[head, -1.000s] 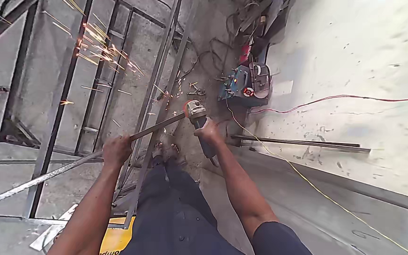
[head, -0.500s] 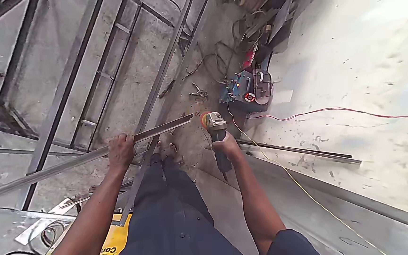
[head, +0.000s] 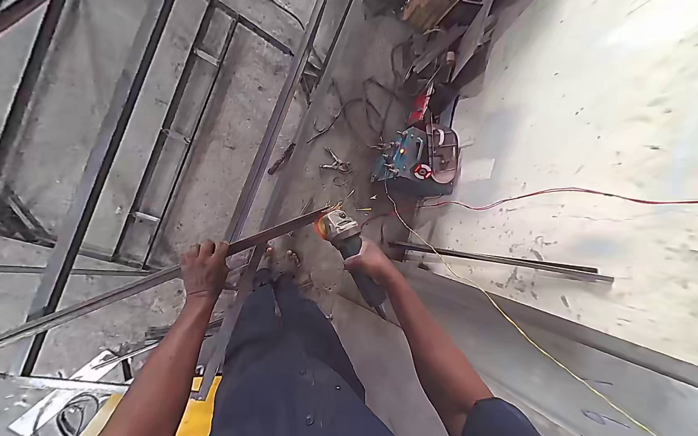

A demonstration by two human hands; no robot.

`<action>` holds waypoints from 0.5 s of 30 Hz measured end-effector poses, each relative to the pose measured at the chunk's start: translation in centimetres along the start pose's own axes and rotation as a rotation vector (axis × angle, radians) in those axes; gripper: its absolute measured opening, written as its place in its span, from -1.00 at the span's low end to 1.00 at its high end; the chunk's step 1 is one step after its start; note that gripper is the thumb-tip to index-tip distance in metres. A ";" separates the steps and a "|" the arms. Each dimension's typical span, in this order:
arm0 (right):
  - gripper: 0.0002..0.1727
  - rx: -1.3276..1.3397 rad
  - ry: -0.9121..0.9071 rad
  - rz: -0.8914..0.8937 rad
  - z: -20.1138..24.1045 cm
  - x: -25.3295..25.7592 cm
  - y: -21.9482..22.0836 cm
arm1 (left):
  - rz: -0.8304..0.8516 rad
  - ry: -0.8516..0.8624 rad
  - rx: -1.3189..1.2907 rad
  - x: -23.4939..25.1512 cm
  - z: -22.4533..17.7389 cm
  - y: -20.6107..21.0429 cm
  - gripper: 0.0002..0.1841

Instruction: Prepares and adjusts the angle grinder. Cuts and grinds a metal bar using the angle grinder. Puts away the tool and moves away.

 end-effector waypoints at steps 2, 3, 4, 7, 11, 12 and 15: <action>-0.14 0.015 0.008 0.020 0.2 0.0 0.1 | -0.002 -0.006 -0.006 -0.1 0.2 0.2 -0.85; -0.14 0.032 0.006 0.028 0.3 -0.1 0.2 | 0.003 -0.009 -0.009 -0.2 0.2 0.3 -0.84; -0.15 0.060 -0.003 0.036 0.4 -0.2 0.1 | 0.010 -0.011 -0.012 -0.2 0.2 0.3 -0.83; -0.19 0.143 -0.035 0.015 0.5 -0.6 -0.6 | 0.019 -0.009 -0.015 0.0 0.0 0.1 -0.84; -0.17 0.353 -0.108 -0.096 0.5 -1.5 -2.8 | 0.099 -0.014 -0.019 0.9 0.2 -0.1 -0.85; -0.19 0.418 -0.135 -0.137 0.7 -2.0 -3.6 | 0.132 -0.013 -0.032 1.1 0.3 -0.1 -0.86; -0.23 0.619 -0.197 -0.260 1.2 -3.3 -6.4 | 0.244 -0.009 -0.065 2.4 0.7 -0.2 -0.80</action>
Point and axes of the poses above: each hand's wrist, its own x-axis towards the middle knuckle, its own y-axis out of the palm, z = x × y, the point moved 8 cm from there along x, towards the middle knuckle, and after that the axes turned 6 degrees about -y, right-handed, at the moved point
